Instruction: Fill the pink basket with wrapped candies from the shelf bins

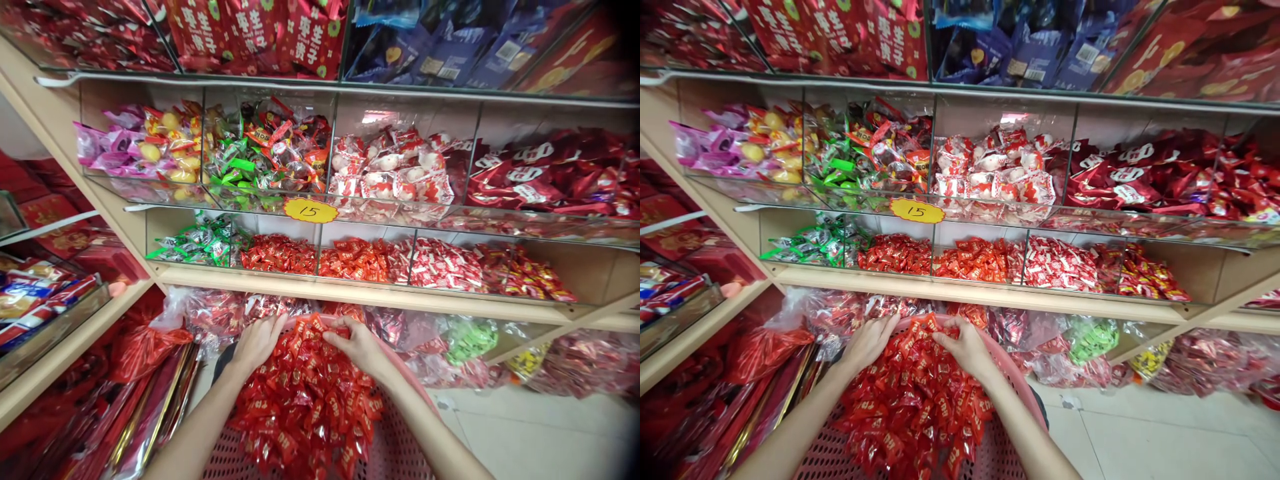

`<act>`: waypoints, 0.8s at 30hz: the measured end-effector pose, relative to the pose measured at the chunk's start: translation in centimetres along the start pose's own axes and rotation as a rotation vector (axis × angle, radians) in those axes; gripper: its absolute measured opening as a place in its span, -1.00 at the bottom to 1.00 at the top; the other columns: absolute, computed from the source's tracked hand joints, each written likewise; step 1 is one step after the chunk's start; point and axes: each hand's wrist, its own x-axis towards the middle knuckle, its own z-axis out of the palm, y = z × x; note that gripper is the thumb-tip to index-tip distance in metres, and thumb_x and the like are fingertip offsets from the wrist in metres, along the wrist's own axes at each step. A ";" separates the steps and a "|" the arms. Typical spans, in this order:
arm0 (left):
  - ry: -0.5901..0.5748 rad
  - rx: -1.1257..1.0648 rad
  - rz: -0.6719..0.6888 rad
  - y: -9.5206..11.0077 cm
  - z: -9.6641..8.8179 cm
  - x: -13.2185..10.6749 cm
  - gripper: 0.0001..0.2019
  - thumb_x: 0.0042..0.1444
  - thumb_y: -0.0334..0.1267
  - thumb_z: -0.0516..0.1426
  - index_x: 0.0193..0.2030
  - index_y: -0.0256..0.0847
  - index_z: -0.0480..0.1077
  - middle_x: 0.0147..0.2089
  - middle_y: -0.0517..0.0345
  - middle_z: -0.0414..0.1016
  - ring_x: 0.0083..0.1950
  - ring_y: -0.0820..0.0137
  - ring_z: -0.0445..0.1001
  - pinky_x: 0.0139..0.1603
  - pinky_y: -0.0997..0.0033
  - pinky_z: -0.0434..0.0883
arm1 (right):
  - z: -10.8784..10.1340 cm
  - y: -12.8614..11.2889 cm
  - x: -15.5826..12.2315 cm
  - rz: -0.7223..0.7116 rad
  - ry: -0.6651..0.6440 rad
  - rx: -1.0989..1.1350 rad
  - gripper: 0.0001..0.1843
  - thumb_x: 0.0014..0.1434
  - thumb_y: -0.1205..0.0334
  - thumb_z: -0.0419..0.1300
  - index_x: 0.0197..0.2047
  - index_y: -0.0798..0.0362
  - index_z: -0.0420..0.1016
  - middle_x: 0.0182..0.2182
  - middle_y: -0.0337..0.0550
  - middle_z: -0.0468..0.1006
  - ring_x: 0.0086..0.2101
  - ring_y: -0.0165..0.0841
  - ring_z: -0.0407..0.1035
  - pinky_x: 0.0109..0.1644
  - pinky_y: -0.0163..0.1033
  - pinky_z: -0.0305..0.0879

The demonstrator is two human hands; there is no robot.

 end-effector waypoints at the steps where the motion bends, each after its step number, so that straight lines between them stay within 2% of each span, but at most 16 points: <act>1: -0.003 -0.005 0.003 -0.1 0.0 0.0 -0.38 0.15 0.09 -0.39 -0.24 -0.18 0.39 -0.24 0.01 0.50 -0.15 0.29 0.43 -0.20 0.42 0.23 | -0.3 -0.2 0.1 0.035 0.011 0.067 -0.68 -0.11 0.00 0.19 -0.40 0.10 0.37 -0.47 -0.23 0.44 -0.46 -0.44 0.27 -0.43 -0.37 0.15; 3: -0.006 -0.009 0.008 -0.2 0.1 0.1 -0.39 0.15 0.09 -0.39 -0.23 -0.17 0.39 -0.24 0.01 0.50 -0.14 0.29 0.43 -0.21 0.43 0.23 | -0.9 -0.4 0.3 0.160 0.000 0.260 -0.68 -0.05 -0.02 0.13 -0.39 0.10 0.36 -0.52 -0.26 0.39 -0.63 -0.55 0.14 -0.61 -0.42 -0.01; 5: -0.008 -0.006 0.007 -0.2 0.2 0.2 -0.40 0.15 0.09 -0.38 -0.23 -0.16 0.39 -0.25 0.02 0.50 -0.15 0.29 0.43 -0.21 0.42 0.24 | -1.6 -0.4 0.5 0.283 -0.036 0.484 -0.69 -0.01 0.01 0.07 -0.32 0.09 0.36 -0.50 -0.26 0.38 -0.71 -0.62 -0.01 -0.69 -0.44 -0.20; 8: -0.007 0.003 0.004 -0.2 0.2 0.3 -0.40 0.15 0.09 -0.37 -0.26 -0.16 0.39 -0.25 0.02 0.50 -0.16 0.29 0.44 -0.20 0.41 0.24 | -2.2 -0.1 0.7 0.333 -0.080 0.673 -0.72 -0.03 0.15 0.05 -0.24 0.08 0.36 -0.42 -0.21 0.43 -0.72 -0.63 -0.02 -0.69 -0.45 -0.24; 12: -0.006 0.005 0.005 -0.2 0.2 0.4 -0.39 0.15 0.09 -0.38 -0.25 -0.18 0.39 -0.25 0.01 0.50 -0.16 0.29 0.44 -0.20 0.41 0.24 | -2.2 0.3 0.8 0.310 -0.108 0.590 -0.67 -0.08 0.19 0.14 -0.17 0.04 0.33 -0.45 -0.22 0.47 -0.73 -0.63 -0.03 -0.70 -0.45 -0.27; 17: 0.002 -0.003 0.024 -0.2 0.3 0.4 -0.39 0.15 0.08 -0.38 -0.25 -0.17 0.39 -0.25 0.02 0.50 -0.15 0.28 0.44 -0.21 0.40 0.24 | -2.3 0.7 1.2 0.238 -0.087 0.475 -0.70 -0.11 0.07 0.21 -0.34 0.09 0.38 -0.47 -0.23 0.48 -0.72 -0.64 -0.07 -0.68 -0.44 -0.24; 19: 0.003 0.001 0.022 -0.3 0.3 0.4 -0.40 0.15 0.08 -0.38 -0.25 -0.16 0.39 -0.25 0.03 0.50 -0.15 0.28 0.44 -0.22 0.40 0.24 | -2.4 0.9 1.3 0.224 -0.071 0.446 -0.70 -0.10 0.05 0.20 -0.36 0.10 0.39 -0.53 -0.28 0.45 -0.73 -0.64 -0.09 -0.68 -0.43 -0.24; 22: 0.004 0.001 0.021 -0.4 0.3 0.5 -0.39 0.15 0.09 -0.38 -0.26 -0.15 0.39 -0.26 0.04 0.50 -0.16 0.28 0.44 -0.23 0.40 0.24 | -2.5 1.2 1.4 0.199 -0.032 0.359 -0.68 -0.03 0.04 0.13 -0.28 0.09 0.41 -0.67 -0.37 0.31 -0.73 -0.61 -0.09 -0.67 -0.43 -0.20; 24: 0.003 -0.006 0.024 -0.4 0.3 0.5 -0.39 0.14 0.10 -0.38 -0.27 -0.15 0.39 -0.26 0.04 0.50 -0.17 0.28 0.45 -0.22 0.40 0.24 | -2.5 1.5 1.5 0.141 -0.005 0.232 -0.64 0.00 0.04 0.09 -0.19 0.09 0.41 -0.67 -0.36 0.31 -0.71 -0.57 0.00 -0.64 -0.42 -0.09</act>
